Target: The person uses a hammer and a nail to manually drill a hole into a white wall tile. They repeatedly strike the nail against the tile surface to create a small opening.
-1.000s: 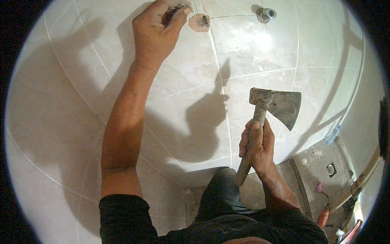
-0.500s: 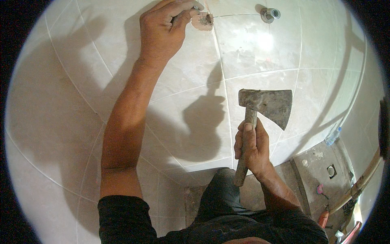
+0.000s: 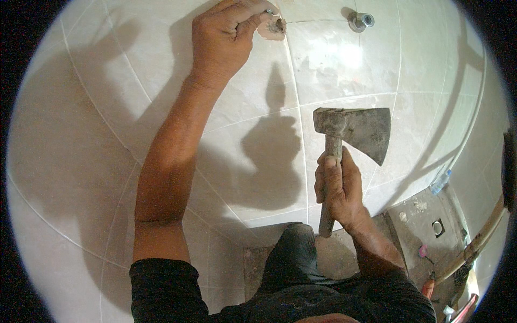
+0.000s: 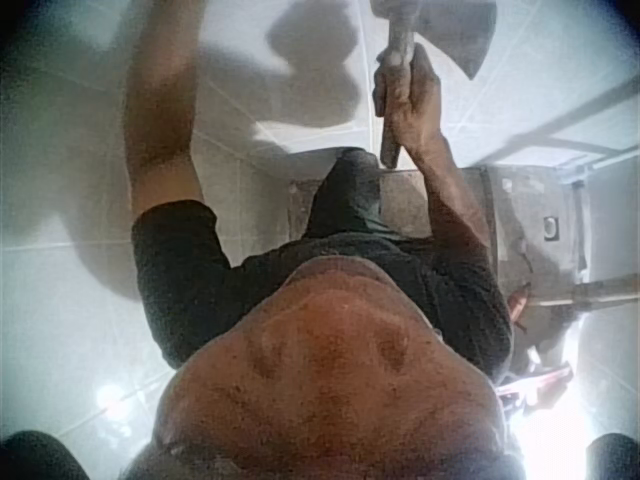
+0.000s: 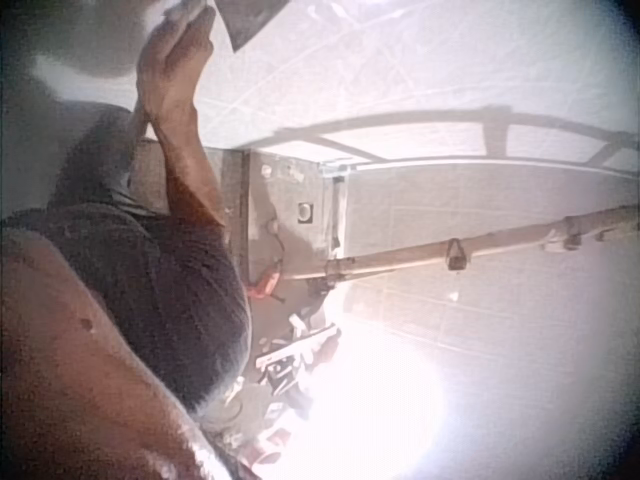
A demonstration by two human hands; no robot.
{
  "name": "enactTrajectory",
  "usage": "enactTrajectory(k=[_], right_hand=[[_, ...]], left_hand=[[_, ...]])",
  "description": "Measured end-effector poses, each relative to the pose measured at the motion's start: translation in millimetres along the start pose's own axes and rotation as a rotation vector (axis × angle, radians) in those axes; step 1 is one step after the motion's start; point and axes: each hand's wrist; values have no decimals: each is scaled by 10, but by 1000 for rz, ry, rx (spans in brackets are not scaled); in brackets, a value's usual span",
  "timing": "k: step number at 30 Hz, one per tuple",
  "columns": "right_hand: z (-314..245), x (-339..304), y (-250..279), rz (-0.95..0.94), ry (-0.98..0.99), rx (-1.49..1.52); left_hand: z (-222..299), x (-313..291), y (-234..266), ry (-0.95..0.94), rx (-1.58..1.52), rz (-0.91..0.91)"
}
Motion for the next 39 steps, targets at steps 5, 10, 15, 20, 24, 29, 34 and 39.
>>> enactTrajectory(k=[5,10,15,20,24,29,34,39], right_hand=[[-106,417,259,141,310,-454],[-690,974,293,248,612,-821],[-926,1334,353,231,679,-1000],[-979,1398,279,154,501,-974],[-889,1430,312,216,918,-851],[-1045,1323,245,185,442,-988],[-763,1372,393,213,713,-645],[-796,1298,333,206,423,-280]], left_hand=[[-72,-37,13,-112,97,-79],[-170,-43,2,-179,208,-79],[-63,88,8,-96,148,-34],[-72,46,57,-48,101,-74],[-153,88,79,-63,74,-40],[-67,50,57,-46,128,-96],[-289,99,-79,-46,22,27],[-401,286,-117,89,-25,13]])
Point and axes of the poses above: each hand's wrist, its own x-axis towards the middle knuckle, its own y-axis out of the back of the hand, z = x × y
